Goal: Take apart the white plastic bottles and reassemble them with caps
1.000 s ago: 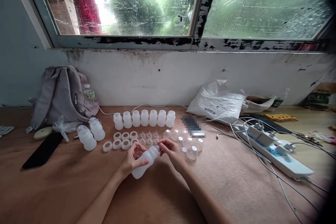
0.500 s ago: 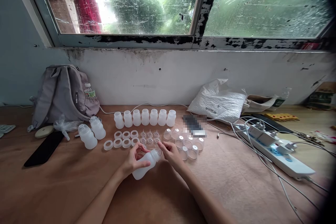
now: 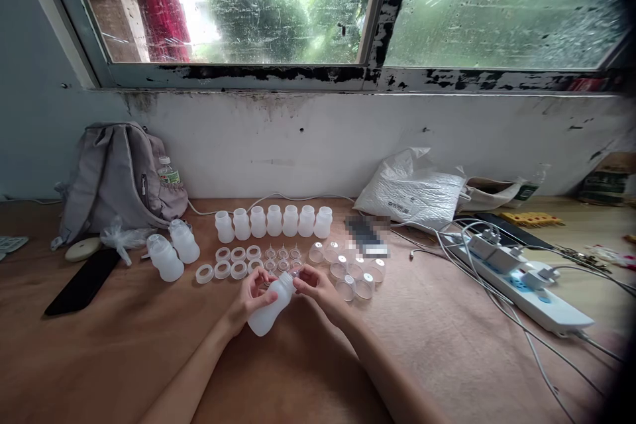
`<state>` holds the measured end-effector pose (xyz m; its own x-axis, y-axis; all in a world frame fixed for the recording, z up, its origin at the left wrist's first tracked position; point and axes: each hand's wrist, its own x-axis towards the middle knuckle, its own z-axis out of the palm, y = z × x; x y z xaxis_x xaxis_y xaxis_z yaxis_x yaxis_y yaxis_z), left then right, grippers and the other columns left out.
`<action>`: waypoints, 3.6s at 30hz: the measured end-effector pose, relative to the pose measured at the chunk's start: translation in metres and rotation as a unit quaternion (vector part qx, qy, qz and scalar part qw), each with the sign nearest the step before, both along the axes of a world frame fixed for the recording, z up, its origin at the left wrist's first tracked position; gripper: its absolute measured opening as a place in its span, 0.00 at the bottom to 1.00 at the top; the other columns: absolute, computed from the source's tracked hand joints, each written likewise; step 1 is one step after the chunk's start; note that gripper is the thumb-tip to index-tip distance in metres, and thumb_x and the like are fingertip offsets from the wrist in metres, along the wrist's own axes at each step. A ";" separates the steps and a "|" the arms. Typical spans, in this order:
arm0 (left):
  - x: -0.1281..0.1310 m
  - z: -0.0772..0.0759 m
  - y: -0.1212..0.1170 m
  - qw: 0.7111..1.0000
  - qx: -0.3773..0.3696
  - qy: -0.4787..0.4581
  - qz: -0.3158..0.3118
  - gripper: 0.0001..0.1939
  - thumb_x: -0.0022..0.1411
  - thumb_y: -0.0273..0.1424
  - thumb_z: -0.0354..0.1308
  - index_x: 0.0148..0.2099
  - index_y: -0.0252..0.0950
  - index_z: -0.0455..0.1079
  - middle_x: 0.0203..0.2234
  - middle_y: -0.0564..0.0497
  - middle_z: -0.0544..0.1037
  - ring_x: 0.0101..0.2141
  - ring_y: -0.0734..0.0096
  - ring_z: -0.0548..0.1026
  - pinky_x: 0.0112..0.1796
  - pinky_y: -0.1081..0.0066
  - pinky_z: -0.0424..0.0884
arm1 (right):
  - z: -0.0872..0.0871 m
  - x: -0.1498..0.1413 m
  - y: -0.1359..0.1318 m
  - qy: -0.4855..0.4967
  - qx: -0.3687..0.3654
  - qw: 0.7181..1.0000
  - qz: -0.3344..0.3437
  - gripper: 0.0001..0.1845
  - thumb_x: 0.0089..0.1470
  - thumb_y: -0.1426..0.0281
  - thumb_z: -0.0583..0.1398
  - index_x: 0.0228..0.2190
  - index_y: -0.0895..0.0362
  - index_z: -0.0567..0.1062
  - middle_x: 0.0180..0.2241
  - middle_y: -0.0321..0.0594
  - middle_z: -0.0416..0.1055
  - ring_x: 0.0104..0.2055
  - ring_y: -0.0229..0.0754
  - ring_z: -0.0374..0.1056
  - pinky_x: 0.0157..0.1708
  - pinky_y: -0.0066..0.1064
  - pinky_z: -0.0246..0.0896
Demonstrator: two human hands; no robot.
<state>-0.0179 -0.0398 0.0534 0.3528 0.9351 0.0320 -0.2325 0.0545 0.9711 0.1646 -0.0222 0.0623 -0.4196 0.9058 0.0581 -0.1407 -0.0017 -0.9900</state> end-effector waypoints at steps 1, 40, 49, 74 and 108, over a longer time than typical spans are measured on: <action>0.000 -0.001 0.001 1.000 0.002 0.004 -0.002 0.21 0.44 0.36 0.62 0.31 0.37 0.51 0.36 0.52 0.66 0.26 0.77 0.69 0.24 0.76 0.64 | -0.002 -0.001 0.001 -0.005 0.004 1.000 -0.013 0.16 0.42 0.58 0.61 0.30 0.57 0.71 0.29 0.37 0.68 0.33 0.40 0.64 0.34 0.32 0.59; 0.005 -0.008 -0.004 0.912 0.239 0.298 0.151 0.26 0.49 0.36 0.57 0.51 0.37 0.62 0.46 0.46 0.70 0.45 0.61 0.68 0.44 0.65 0.66 | 0.014 0.013 -0.002 -0.232 0.167 0.944 -0.166 0.22 0.45 0.58 0.58 0.41 0.55 0.68 0.39 0.44 0.69 0.32 0.43 0.67 0.33 0.34 0.60; 0.005 -0.001 -0.010 0.921 0.238 0.283 0.125 0.22 0.49 0.36 0.57 0.48 0.38 0.65 0.43 0.47 0.72 0.41 0.60 0.70 0.40 0.66 0.67 | -0.006 0.085 -0.007 -0.485 0.218 0.805 -0.262 0.17 0.45 0.70 0.55 0.40 0.52 0.68 0.41 0.43 0.65 0.37 0.47 0.65 0.33 0.36 0.58; 0.003 -0.007 -0.006 0.912 0.284 0.278 0.103 0.23 0.48 0.35 0.58 0.48 0.39 0.65 0.44 0.48 0.72 0.43 0.60 0.70 0.43 0.66 0.65 | -0.020 0.006 -0.017 -0.049 0.152 0.949 -0.272 0.16 0.54 0.60 0.50 0.41 0.54 0.65 0.30 0.38 0.64 0.25 0.37 0.60 0.25 0.30 0.59; 0.018 -0.022 -0.008 0.883 0.290 0.360 0.087 0.26 0.60 0.37 0.45 0.59 0.39 0.47 0.51 0.44 0.63 0.49 0.61 0.63 0.49 0.62 0.59 | -0.019 0.003 -0.018 -0.052 0.139 0.953 -0.265 0.19 0.54 0.60 0.50 0.47 0.52 0.62 0.28 0.36 0.65 0.23 0.35 0.59 0.25 0.29 0.59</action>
<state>-0.0001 -0.0474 0.0318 0.3290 0.8772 0.3498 0.4998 -0.4760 0.7236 0.1671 -0.0405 0.0429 0.0763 0.9475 0.3105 0.0506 0.3073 -0.9503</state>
